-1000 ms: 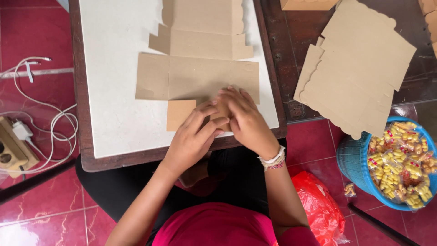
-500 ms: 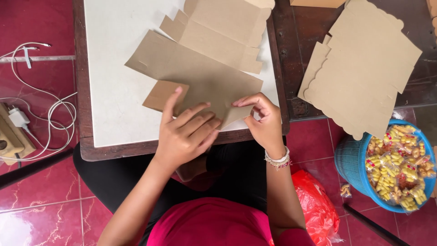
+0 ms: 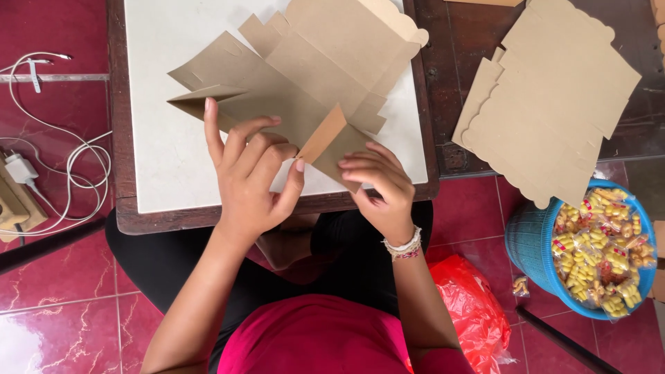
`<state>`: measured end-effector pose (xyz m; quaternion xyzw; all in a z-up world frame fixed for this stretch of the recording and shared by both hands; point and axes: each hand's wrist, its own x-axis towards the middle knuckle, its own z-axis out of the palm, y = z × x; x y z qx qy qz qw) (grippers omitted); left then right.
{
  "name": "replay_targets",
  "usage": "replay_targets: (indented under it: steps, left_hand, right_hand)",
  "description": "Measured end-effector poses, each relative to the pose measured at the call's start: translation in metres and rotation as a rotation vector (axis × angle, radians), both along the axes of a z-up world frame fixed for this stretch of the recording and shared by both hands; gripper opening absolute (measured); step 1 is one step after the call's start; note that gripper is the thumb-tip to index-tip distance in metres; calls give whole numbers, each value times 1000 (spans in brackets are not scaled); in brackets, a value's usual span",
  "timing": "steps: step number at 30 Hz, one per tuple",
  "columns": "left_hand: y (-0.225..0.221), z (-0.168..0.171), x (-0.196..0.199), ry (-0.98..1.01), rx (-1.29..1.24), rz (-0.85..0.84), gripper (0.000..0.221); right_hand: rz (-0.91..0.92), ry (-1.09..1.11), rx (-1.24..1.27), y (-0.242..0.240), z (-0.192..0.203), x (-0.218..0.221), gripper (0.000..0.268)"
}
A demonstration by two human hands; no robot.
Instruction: Folding flat cardboard templates into small boxes by hand.
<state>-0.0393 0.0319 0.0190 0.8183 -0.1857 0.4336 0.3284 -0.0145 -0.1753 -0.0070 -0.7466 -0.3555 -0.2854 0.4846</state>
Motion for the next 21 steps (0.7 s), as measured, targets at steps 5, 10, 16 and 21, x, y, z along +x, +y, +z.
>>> replay_targets:
  steps: [5, 10, 16, 21]
  left_hand:
    - [0, 2, 1, 67, 11, -30, 17]
    - [7, 15, -1, 148, 2, -93, 18]
    - [11, 30, -6, 226, 137, -142, 13]
    - [15, 26, -5, 198, 187, -76, 12]
  right_hand:
    - [-34, -166, 64, 7, 4, -3, 23]
    - [-65, -269, 52, 8, 10, -10, 24]
    - [-85, -267, -119, 9, 28, -20, 13]
    - [-80, -254, -133, 12, 35, -28, 13]
